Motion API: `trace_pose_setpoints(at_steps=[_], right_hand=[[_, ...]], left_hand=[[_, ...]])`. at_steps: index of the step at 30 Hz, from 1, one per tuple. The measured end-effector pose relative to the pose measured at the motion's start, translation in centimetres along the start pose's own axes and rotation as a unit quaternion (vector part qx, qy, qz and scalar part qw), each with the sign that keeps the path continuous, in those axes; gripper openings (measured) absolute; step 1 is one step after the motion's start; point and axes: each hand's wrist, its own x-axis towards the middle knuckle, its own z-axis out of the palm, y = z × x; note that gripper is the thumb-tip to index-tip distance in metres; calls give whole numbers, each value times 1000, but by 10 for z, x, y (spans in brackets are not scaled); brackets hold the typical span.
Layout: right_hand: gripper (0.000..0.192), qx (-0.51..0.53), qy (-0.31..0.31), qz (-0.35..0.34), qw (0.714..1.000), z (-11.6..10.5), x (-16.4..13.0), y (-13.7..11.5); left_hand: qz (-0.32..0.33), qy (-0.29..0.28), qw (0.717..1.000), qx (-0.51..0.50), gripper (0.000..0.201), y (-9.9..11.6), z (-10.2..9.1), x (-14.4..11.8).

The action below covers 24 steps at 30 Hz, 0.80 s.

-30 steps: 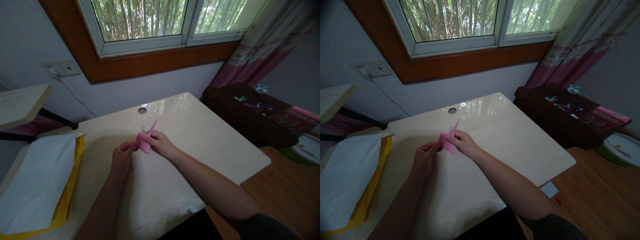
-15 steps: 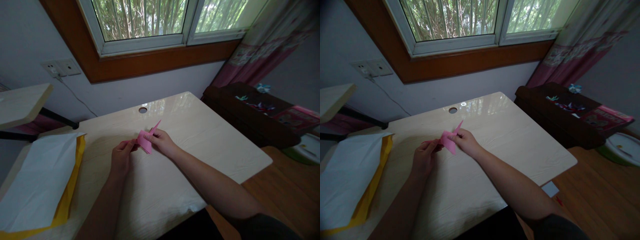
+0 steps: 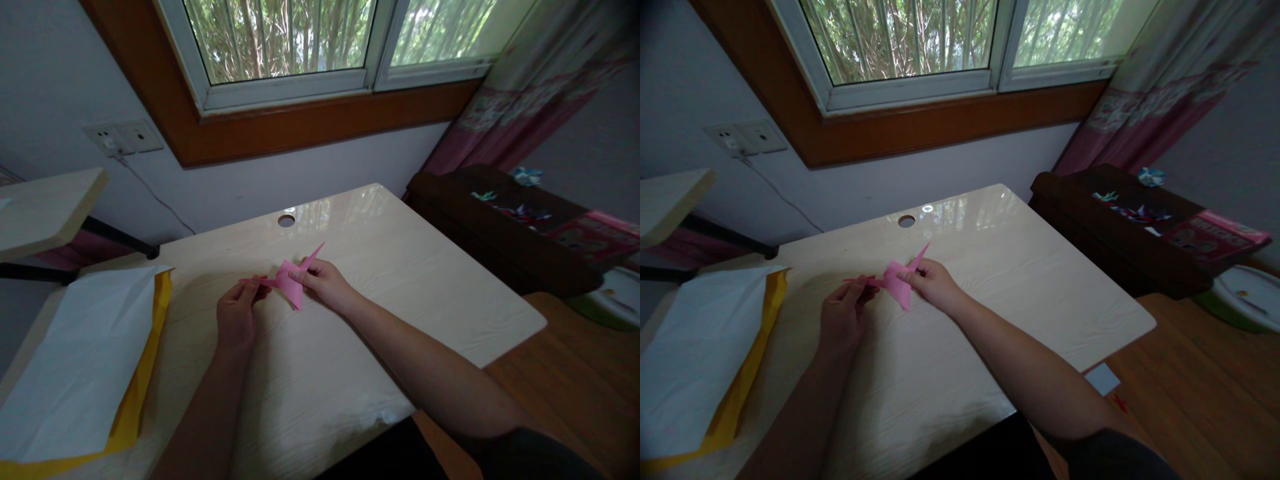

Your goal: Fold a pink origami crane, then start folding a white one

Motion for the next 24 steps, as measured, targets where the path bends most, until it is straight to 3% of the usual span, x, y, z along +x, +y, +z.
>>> trace_pose_setpoints(at_steps=[4, 10, 12, 16, 20, 24], right_hand=[[40, 29, -6, 13, 999, -1, 1, 2], [42, 30, -17, 18, 999, 0, -1, -1], [41, 13, -34, 19, 999, 3, -2, -3], [38, 14, -49, 3, 999, 6, -4, -9], [35, 49, -8, -31, 998, 6, -2, -11], [29, 95, 35, -36, 994, 5, 0, -10]], left_hand=[[17, -3, 1000, 13, 32, -2, -3, 3], [7, -143, 987, 68, 37, -3, -3, 2], [1, -163, 980, 118, 36, -2, -1, -1], [3, -141, 980, 138, 28, -4, 2, -3], [-19, -133, 990, 47, 21, -8, 2, -2], [-47, -124, 991, 27, 22, -8, 2, -3]])
